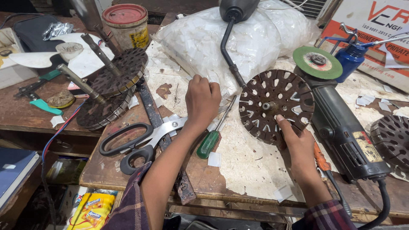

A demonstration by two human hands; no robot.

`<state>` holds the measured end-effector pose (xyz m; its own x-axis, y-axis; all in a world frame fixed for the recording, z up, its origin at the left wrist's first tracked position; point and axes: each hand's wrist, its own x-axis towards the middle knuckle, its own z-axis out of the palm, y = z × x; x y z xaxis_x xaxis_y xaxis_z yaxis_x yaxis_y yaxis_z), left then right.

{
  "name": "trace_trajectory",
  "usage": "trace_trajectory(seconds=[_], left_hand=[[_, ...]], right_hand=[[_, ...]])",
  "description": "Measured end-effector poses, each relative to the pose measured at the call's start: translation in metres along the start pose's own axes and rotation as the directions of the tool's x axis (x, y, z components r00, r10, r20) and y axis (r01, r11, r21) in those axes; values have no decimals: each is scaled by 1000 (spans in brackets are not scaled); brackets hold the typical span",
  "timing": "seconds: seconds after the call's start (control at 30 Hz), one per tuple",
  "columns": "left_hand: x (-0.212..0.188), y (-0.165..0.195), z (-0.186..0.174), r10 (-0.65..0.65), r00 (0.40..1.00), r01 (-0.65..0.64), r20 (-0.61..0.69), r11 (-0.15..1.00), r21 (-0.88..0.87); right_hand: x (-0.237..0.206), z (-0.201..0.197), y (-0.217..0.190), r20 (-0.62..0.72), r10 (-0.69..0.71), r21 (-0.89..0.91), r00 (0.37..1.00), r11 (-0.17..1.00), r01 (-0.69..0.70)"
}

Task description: The person assembles small white plastic pieces into slots on a circular metal rotor. They use scissors to trim the plastic pieces and a screwdriver to adjust the rotor, then insert the pieces one by one into the rotor slots.

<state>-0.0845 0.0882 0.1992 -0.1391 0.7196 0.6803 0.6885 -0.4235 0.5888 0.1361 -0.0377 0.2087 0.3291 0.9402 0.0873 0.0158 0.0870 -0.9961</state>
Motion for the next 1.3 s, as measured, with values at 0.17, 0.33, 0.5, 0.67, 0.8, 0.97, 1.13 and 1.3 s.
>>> trace_trajectory(seconds=[0.17,0.33,0.5,0.67,0.8,0.97,1.13,1.3], left_hand=[[0,4,-3,58,998,-58,-20,998,-13],[-1,6,-5,122,991,-125,-48,991,-55],[-2,8,-7,108,993,-111,-54,992,-53],[-4,8,-7,68,998,-68,-7,988,-138],[-6,8,-6,170,985,-172,-32,981,-92],[-7,12,-7,239,968,-244,-82,968,-63],[-7,15,-10,81,997,-80,-1,988,-128],[-9,18,-9,114,985,-144,-127,955,-260]], right_hand=[[-2,1,2,-12,-32,18,999,999,32],[-2,1,6,-12,-90,12,996,996,90],[-4,1,12,-63,-117,22,991,993,118],[-6,-2,17,-87,-106,28,991,994,109],[-5,-4,18,-91,-106,21,990,994,108],[-6,-3,15,-86,-137,19,987,990,140],[-7,-4,16,-88,-97,45,991,994,102],[-5,-11,21,-38,-129,79,991,988,132]])
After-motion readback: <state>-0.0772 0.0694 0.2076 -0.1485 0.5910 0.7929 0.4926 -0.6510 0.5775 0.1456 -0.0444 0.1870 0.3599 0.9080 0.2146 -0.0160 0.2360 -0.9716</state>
